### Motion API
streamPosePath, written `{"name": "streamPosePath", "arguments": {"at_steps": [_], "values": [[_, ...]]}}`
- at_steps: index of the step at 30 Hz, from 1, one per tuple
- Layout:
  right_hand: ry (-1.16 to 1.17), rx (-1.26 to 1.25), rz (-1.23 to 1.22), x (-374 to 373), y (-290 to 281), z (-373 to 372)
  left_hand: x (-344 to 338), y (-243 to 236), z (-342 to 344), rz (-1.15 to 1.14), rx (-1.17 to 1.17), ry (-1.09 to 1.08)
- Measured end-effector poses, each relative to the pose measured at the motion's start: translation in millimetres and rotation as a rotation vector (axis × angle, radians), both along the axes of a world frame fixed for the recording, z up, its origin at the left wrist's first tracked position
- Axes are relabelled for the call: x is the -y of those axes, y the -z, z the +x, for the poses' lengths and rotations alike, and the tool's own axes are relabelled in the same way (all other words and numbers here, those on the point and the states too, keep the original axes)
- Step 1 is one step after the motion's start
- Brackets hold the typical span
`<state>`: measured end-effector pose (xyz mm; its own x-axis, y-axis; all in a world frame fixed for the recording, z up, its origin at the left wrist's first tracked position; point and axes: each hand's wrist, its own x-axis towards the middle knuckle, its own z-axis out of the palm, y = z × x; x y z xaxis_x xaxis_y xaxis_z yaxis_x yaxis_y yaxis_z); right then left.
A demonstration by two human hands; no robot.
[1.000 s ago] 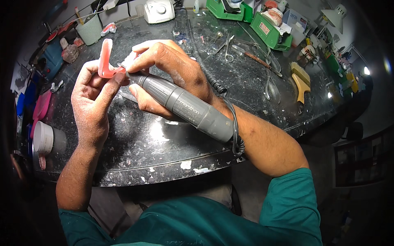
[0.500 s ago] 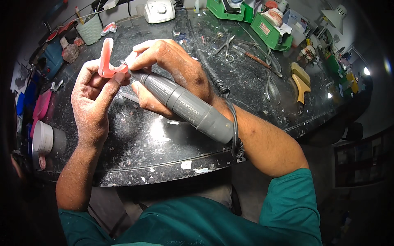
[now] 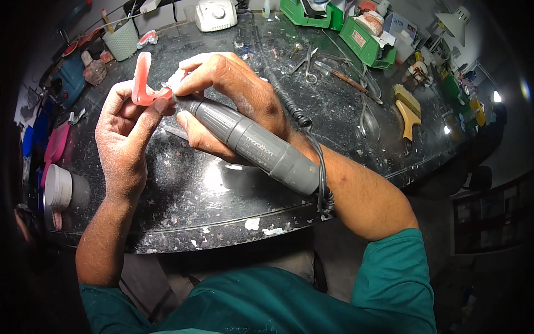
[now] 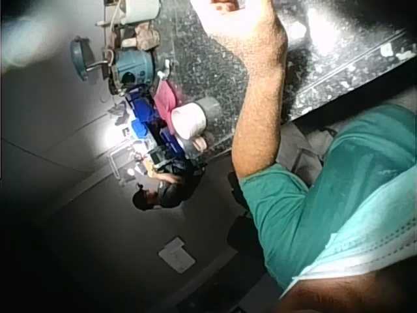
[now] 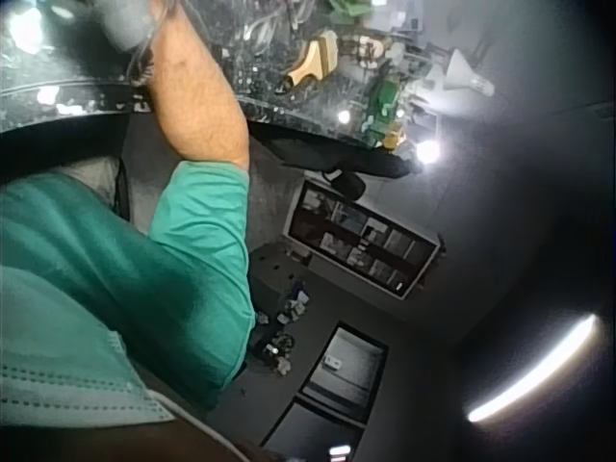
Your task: The person grinds and shapes a dental prosthesis using a rotary tool, rotating the prosthesis by hand to trim different edges and sections.
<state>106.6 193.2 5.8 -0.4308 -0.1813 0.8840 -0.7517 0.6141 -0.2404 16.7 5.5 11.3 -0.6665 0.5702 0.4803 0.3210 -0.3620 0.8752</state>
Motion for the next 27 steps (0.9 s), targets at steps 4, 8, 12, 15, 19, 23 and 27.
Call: {"name": "streamPosePath", "arguments": {"at_steps": [4, 8, 12, 15, 19, 23, 27], "values": [[0.029, 0.013, -0.017, 1.9, 0.4, 1.7, -0.1, 0.6, -1.0, 0.000, -0.005, 0.008], [0.009, -0.016, 0.027, 0.4, -1.0, 0.8, -0.5, 0.2, -0.6, 0.008, 0.007, 0.013], [0.010, 0.008, -0.021, 2.1, -0.7, 0.4, 1.3, -0.8, -0.2, 0.007, 0.004, 0.004], [0.019, -0.028, -0.022, -1.1, 2.9, -4.4, -1.3, 0.0, -0.5, -0.008, 0.004, 0.005], [0.015, 0.001, -0.015, 0.1, -0.2, 0.2, -0.8, 0.0, -0.5, -0.001, 0.002, -0.002], [0.030, 0.003, -0.006, 0.6, -0.8, 0.6, 0.2, -0.2, -1.3, -0.015, -0.003, 0.004], [0.006, 0.005, -0.031, 2.8, -0.5, 1.2, 0.2, -0.1, -0.8, -0.002, 0.007, 0.013]]}}
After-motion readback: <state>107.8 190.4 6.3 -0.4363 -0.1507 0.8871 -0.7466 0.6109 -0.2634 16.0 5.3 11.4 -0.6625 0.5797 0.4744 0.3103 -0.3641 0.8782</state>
